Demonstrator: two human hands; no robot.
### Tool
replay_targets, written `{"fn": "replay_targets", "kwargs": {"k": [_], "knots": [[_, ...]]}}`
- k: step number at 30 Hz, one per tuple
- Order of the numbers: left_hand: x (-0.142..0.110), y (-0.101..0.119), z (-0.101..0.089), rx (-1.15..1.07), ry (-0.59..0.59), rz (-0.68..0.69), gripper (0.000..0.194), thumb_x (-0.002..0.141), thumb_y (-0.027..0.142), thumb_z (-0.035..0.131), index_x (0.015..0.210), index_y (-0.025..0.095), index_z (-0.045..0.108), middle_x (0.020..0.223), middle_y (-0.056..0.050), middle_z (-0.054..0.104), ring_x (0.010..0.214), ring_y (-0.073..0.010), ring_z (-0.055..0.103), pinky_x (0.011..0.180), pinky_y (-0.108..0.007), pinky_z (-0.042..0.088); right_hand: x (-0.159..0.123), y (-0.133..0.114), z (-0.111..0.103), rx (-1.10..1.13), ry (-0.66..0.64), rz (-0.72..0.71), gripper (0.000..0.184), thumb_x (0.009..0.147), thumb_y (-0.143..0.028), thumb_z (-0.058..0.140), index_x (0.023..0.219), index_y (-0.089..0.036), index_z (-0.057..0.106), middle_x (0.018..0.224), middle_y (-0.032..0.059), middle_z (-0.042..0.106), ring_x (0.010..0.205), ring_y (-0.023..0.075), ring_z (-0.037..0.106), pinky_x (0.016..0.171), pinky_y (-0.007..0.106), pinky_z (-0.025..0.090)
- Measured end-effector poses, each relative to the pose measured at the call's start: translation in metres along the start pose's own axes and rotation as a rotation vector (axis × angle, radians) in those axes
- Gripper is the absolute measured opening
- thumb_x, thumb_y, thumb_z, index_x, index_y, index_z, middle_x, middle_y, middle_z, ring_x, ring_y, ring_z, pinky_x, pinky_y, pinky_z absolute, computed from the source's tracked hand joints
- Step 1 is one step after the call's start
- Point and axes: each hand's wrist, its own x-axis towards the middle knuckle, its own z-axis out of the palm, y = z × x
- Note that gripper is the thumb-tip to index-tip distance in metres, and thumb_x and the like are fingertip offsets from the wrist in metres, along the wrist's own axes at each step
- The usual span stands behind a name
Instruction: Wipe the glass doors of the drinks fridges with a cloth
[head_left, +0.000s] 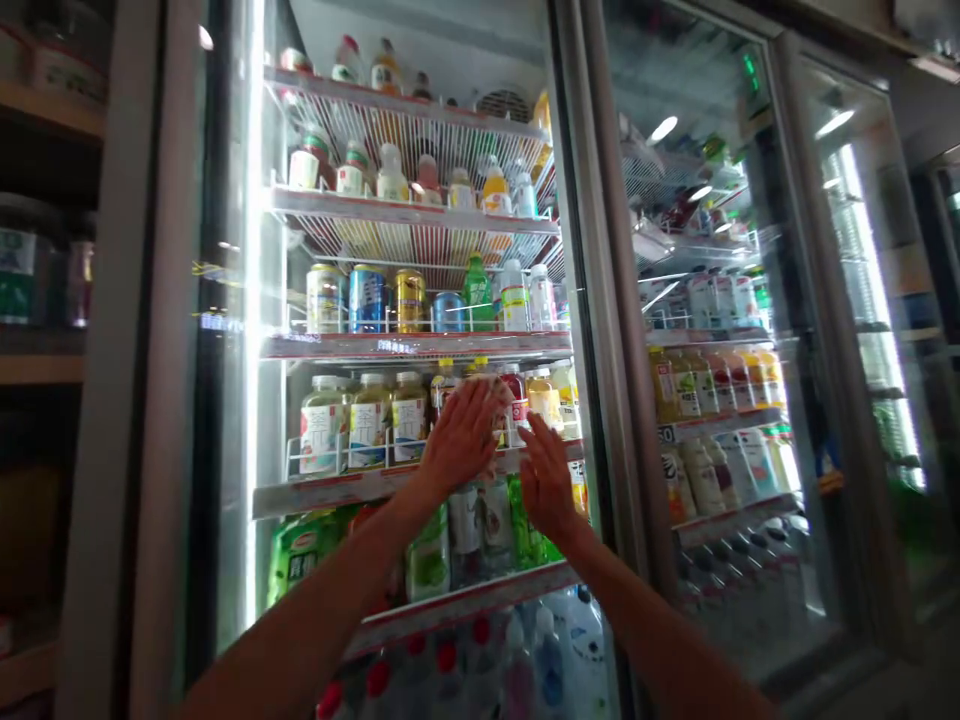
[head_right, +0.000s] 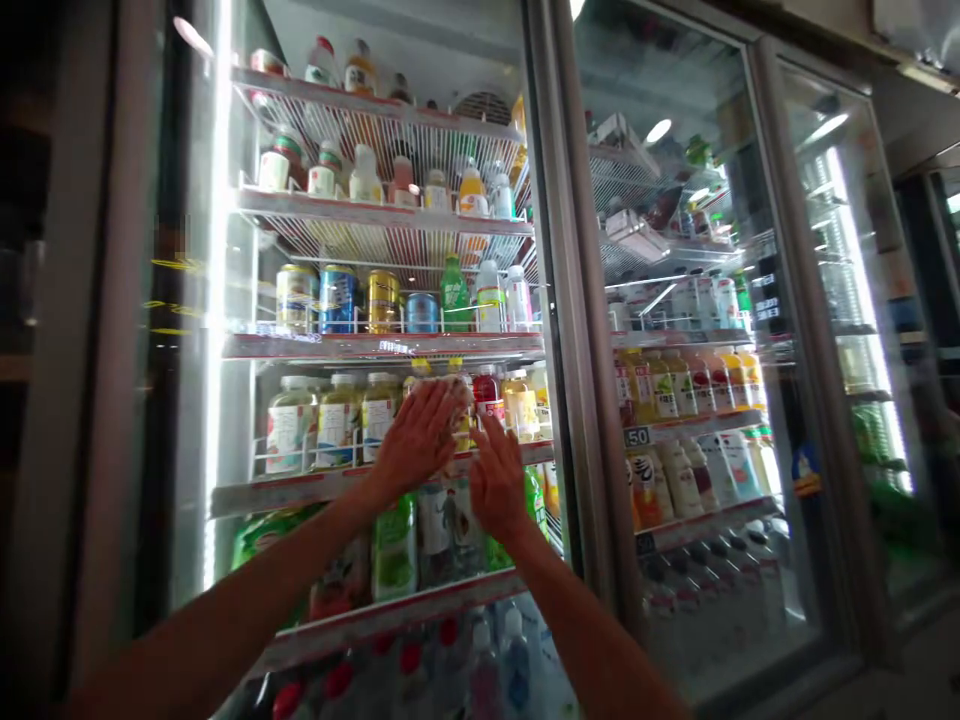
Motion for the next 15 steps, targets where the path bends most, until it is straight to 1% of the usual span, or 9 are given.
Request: {"fn": "replay_targets", "kwargs": {"k": [2,4,6,7,9,11,13,14,15], "knots": [[-0.01,0.011,0.002,-0.021,0.041,-0.053,0.066,0.086,0.032,0.041,0.143,0.008,0.016,0.147,-0.016,0.024,0.139,-0.0255,0.01,0.112,-0.044,0.02,0.02,-0.015,0.019,0.123,0.017,0.009,0.049,0.089,-0.016,0.03,0.138,-0.017,0.032,0.143,0.01,0.036,0.135,0.0165,0.03,0.109,0.041,0.033],[-0.021,0.001,-0.007,-0.057,0.02,-0.022,0.07,0.086,0.032,0.04,0.144,0.008,0.008,0.147,-0.016,0.024,0.139,-0.0246,0.011,0.112,-0.044,0.021,0.04,-0.028,0.042,0.142,0.007,0.062,0.049,0.09,-0.02,0.028,0.138,-0.012,0.031,0.143,0.0113,0.037,0.136,0.0159,0.028,0.109,0.039,0.034],[-0.036,-0.026,-0.023,-0.068,-0.027,0.034,0.075,0.085,0.038,0.042,0.144,0.01,0.005,0.148,-0.014,0.023,0.139,-0.0245,0.012,0.112,-0.044,0.02,0.058,-0.041,0.065,0.058,-0.024,0.086,0.05,0.091,-0.026,0.029,0.138,-0.009,0.031,0.145,0.0125,0.034,0.138,0.0178,0.021,0.112,0.041,0.029],[-0.044,-0.042,-0.032,-0.049,-0.031,0.025,0.077,0.085,0.042,0.043,0.145,0.012,0.006,0.149,-0.013,0.021,0.139,-0.0247,0.013,0.113,-0.045,0.018,0.066,-0.048,0.075,-0.002,-0.043,0.074,0.052,0.091,-0.03,0.031,0.138,-0.008,0.032,0.146,0.0132,0.031,0.139,0.0201,0.016,0.113,0.043,0.025],[-0.06,-0.073,-0.047,0.03,0.034,-0.115,0.074,0.087,0.044,0.041,0.145,0.014,0.007,0.15,-0.013,0.017,0.14,-0.0252,0.011,0.113,-0.047,0.015,0.081,-0.059,0.09,-0.114,-0.094,-0.015,0.055,0.089,-0.034,0.037,0.137,-0.008,0.033,0.148,0.0132,0.026,0.14,0.0241,0.01,0.114,0.047,0.02],[-0.071,-0.094,-0.057,0.1,0.095,-0.281,0.068,0.089,0.043,0.036,0.145,0.014,0.01,0.151,-0.013,0.013,0.14,-0.0262,0.009,0.113,-0.05,0.013,0.095,-0.06,0.095,-0.194,-0.153,-0.154,0.054,0.088,-0.035,0.04,0.138,-0.014,0.034,0.149,0.0084,0.025,0.14,0.0241,0.009,0.114,0.047,0.018],[-0.077,-0.103,-0.06,0.13,0.096,-0.361,0.065,0.09,0.044,0.034,0.144,0.013,0.014,0.151,-0.013,0.013,0.14,-0.0272,0.01,0.112,-0.051,0.013,0.108,-0.041,0.084,-0.258,-0.167,-0.221,0.051,0.089,-0.03,0.037,0.139,-0.022,0.032,0.15,0.0026,0.025,0.14,0.0214,0.011,0.114,0.047,0.019],[-0.079,-0.104,-0.059,0.131,0.086,-0.366,0.065,0.09,0.044,0.033,0.144,0.013,0.015,0.151,-0.013,0.013,0.14,-0.0273,0.01,0.112,-0.051,0.013,0.112,-0.023,0.074,-0.297,-0.141,-0.184,0.05,0.09,-0.027,0.034,0.14,-0.024,0.03,0.15,0.0018,0.024,0.14,0.0208,0.012,0.113,0.048,0.019],[-0.079,-0.103,-0.059,0.13,0.075,-0.363,0.065,0.09,0.045,0.033,0.144,0.013,0.016,0.15,-0.013,0.014,0.139,-0.0273,0.011,0.112,-0.051,0.013,0.116,-0.002,0.062,-0.339,-0.087,-0.096,0.051,0.091,-0.024,0.031,0.141,-0.023,0.028,0.15,0.0033,0.023,0.14,0.0217,0.013,0.112,0.05,0.02]]}}
